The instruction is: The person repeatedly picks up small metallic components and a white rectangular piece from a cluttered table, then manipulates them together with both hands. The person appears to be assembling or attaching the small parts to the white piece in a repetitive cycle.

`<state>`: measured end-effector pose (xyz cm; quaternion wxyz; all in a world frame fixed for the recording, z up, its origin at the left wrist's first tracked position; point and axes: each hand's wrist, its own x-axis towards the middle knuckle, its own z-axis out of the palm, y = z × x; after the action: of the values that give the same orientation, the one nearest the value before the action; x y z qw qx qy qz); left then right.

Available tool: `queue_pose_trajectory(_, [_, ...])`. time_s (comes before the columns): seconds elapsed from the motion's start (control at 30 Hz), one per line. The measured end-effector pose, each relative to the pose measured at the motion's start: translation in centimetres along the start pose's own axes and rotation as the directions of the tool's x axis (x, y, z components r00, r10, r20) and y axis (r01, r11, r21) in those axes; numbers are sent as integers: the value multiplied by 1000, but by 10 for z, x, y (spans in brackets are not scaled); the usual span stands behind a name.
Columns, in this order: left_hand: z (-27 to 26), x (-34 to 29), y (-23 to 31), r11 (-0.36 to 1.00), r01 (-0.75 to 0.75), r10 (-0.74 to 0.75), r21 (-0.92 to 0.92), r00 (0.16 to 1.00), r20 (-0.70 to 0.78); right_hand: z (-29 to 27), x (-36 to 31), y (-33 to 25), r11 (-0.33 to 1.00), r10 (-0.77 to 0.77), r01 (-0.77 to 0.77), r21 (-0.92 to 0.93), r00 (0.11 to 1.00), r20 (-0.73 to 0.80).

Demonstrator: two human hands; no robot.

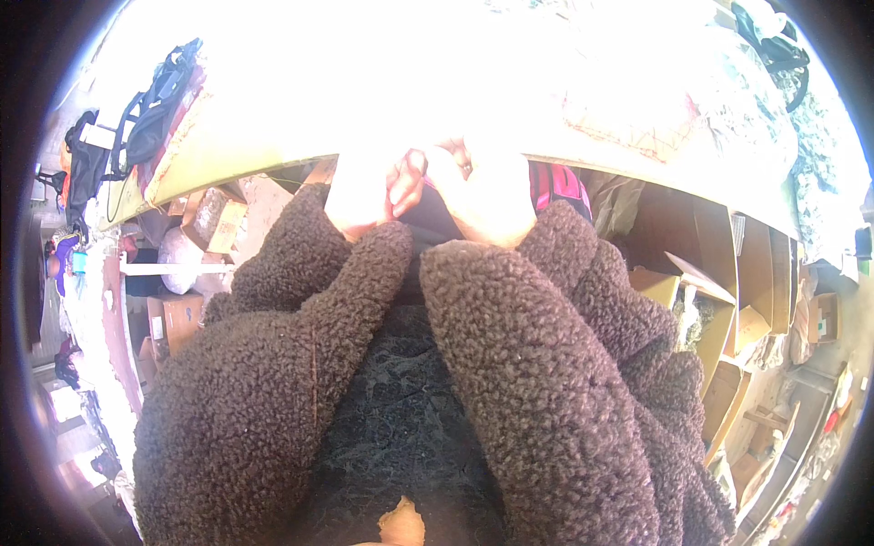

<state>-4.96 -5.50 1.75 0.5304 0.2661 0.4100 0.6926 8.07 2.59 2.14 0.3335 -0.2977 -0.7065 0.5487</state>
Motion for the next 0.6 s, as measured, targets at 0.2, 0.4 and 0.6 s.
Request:
queue_pose_trajectory(0.2, [6, -3, 0, 965, -54, 74, 255, 995, -69, -6, 5, -1, 998, -41, 37, 45, 995, 91])
queue_pose_trajectory(0.4, [7, -3, 2, 974, -14, 42, 225, 992, -122, -6, 10, 14, 991, -12, -2, 134, 995, 101])
queue_pose_trajectory(0.6, [4, -2, 3, 974, 2, 30, -228, 990, 137, -1, 9, 20, 962, 90, -111, 249, 992, 92])
